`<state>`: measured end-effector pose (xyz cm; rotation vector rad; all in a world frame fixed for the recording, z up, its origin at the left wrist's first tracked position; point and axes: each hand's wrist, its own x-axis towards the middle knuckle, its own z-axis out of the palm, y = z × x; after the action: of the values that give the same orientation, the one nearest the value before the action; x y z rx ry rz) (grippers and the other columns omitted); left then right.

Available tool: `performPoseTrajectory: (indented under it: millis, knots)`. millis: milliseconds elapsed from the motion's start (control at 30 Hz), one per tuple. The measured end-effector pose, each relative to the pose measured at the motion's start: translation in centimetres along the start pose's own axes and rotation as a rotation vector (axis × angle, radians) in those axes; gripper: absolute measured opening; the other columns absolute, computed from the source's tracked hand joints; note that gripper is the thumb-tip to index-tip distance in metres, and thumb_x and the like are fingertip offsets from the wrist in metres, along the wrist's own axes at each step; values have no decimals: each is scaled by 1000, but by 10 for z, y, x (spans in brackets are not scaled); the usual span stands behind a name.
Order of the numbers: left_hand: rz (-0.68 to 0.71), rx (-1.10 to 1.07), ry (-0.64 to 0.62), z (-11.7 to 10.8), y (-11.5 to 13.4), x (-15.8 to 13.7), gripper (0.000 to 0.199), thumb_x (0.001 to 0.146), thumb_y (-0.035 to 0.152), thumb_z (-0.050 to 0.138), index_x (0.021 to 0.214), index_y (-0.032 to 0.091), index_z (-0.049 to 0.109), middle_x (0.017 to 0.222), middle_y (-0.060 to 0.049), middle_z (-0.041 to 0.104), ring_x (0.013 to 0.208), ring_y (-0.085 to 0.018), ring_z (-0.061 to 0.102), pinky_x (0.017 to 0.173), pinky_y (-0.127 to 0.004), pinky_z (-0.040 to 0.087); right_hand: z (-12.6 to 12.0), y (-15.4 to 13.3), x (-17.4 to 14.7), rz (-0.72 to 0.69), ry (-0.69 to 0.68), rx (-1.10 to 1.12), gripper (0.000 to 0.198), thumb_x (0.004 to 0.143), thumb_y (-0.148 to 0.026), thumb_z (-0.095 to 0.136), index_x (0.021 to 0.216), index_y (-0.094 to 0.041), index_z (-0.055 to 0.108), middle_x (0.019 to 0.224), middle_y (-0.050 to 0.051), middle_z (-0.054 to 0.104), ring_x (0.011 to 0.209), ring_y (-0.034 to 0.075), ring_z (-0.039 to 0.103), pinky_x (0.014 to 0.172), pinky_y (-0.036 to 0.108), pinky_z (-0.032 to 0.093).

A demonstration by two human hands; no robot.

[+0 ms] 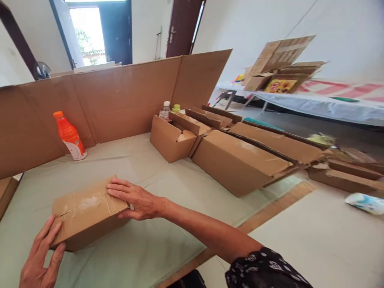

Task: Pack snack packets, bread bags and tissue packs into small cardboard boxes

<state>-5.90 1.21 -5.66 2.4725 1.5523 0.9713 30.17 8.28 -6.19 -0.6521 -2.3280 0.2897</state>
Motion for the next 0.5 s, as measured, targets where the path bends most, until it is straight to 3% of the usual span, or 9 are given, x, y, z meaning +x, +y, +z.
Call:
performPoseTrajectory:
  millis: [100,233,367,433,500]
  knots:
    - [102,8,-26,10,6,17,57,99,29,55,153,43,41,164,-1,40,143,-32,51,120,-57,42,-9,-5,-19,30,60,-30,75,96,-51,65,153,-7,44,156,22,48,156,28,26,127,49,29]
    - [252,-100,-75,45,51,51,55,100,20,53,151,39,44,163,-4,42,143,-27,51,116,-46,49,-43,-33,-88,192,111,-162,75,99,-43,61,161,-13,31,159,20,45,156,30,25,123,54,36]
    - [320,-409,-287,111,122,104,43,101,21,49,143,28,53,163,-9,43,148,-26,46,119,-46,44,-79,-70,-174,449,221,-447,72,102,-35,57,165,-21,24,158,16,47,153,31,33,118,52,44]
    - [234,-606,-398,153,163,131,42,96,23,53,138,25,57,162,-10,43,151,-28,40,125,-51,34,-89,-84,-207,577,296,-627,71,102,-36,55,164,-22,25,155,15,51,150,32,38,116,52,46]
    - [170,-655,-391,198,203,150,57,94,24,54,150,21,43,164,-14,38,154,-30,34,127,-54,29,-95,-88,-228,681,376,-808,69,102,-40,53,163,-21,28,150,17,56,147,35,43,114,54,47]
